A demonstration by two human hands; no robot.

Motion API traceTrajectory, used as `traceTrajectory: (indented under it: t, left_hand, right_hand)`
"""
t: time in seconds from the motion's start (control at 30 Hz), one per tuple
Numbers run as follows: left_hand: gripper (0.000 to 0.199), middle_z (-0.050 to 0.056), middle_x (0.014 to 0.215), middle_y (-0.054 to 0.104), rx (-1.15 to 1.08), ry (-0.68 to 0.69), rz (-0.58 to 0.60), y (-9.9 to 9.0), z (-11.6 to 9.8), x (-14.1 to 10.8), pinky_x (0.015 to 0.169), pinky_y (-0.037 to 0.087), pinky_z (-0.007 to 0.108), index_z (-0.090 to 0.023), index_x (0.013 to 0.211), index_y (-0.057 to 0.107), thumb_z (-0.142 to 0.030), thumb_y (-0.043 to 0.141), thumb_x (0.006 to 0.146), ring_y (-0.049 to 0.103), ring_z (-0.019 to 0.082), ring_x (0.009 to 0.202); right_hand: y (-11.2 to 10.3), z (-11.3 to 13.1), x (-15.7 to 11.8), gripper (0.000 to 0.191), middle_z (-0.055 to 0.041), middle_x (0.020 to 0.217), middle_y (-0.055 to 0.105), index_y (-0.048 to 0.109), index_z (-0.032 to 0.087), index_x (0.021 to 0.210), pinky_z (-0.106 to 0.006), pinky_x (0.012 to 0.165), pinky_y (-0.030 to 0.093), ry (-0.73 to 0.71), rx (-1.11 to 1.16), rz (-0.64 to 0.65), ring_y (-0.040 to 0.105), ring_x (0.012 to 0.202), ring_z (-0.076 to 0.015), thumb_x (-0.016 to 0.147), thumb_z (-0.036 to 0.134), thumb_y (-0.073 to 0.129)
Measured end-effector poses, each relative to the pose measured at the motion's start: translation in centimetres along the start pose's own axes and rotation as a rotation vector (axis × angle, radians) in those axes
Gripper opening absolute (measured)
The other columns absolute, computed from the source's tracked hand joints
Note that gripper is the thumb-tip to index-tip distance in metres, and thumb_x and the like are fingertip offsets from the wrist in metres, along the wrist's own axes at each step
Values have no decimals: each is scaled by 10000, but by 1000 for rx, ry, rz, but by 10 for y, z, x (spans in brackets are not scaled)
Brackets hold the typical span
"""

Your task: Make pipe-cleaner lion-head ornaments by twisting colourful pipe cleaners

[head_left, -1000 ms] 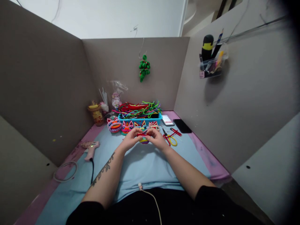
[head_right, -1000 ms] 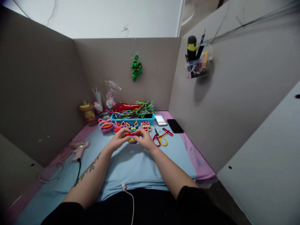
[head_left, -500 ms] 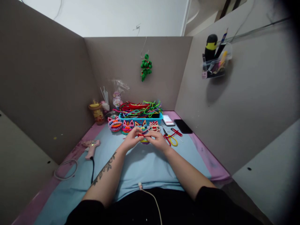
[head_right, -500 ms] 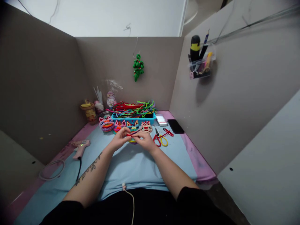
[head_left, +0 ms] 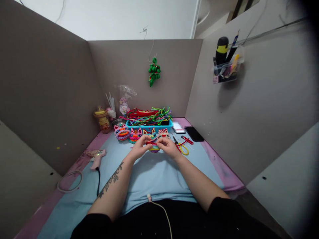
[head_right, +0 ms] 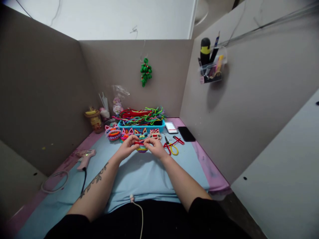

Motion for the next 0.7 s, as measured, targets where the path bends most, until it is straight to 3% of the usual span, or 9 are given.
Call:
traceTrajectory:
  t: [0.13, 0.27, 0.4, 0.53, 0.7]
  left_hand:
    - [382, 12, 820, 573, 54, 16, 44, 4, 4, 1, 681, 434, 264, -182, 1017, 481, -330, 682, 729, 569, 142, 758]
    - [432, 8, 813, 581, -19, 0, 41, 5, 6, 2, 665, 432, 258, -181, 1028, 476, -349, 707, 704, 571, 139, 740]
    - [329, 24, 809, 591, -6, -75, 47, 5, 10, 2, 663, 414, 246, -145, 913, 545, -406, 655, 745, 556, 129, 742]
    - [329, 17, 731, 584, -4, -134, 68, 6, 14, 1, 620, 399, 239, -120, 808, 558, -415, 676, 722, 540, 114, 665]
    - [408, 36, 866, 618, -103, -88, 67, 6, 13, 2, 692, 442, 266, -161, 961, 530, -333, 745, 660, 600, 154, 786]
  right_hand:
    - [6, 0, 0, 284, -31, 914, 628, 616, 209, 977, -304, 764, 463, 13, 93, 8, 587, 841, -165, 723, 328, 664]
    - [6, -6, 2, 256, -18, 832, 625, 613, 196, 893, -279, 697, 463, 58, 189, -41, 580, 756, -146, 699, 347, 684]
    - [2, -7, 3, 265, -8, 786, 612, 610, 199, 865, -261, 662, 460, 54, 246, -105, 572, 731, -141, 682, 368, 701]
    - [3, -1, 1, 208, -15, 812, 623, 640, 214, 875, -282, 678, 466, 23, 149, -61, 577, 743, -154, 717, 345, 669]
    - [2, 2, 0, 97, -23, 805, 643, 682, 217, 793, -319, 731, 471, -30, -15, -51, 583, 775, -171, 735, 286, 647]
Point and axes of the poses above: each hand's wrist, its own x-axis towards the middle knuckle, its own y-axis out of the palm, z = x × y, the point moved 6 cm from there along x, towards the middle knuckle
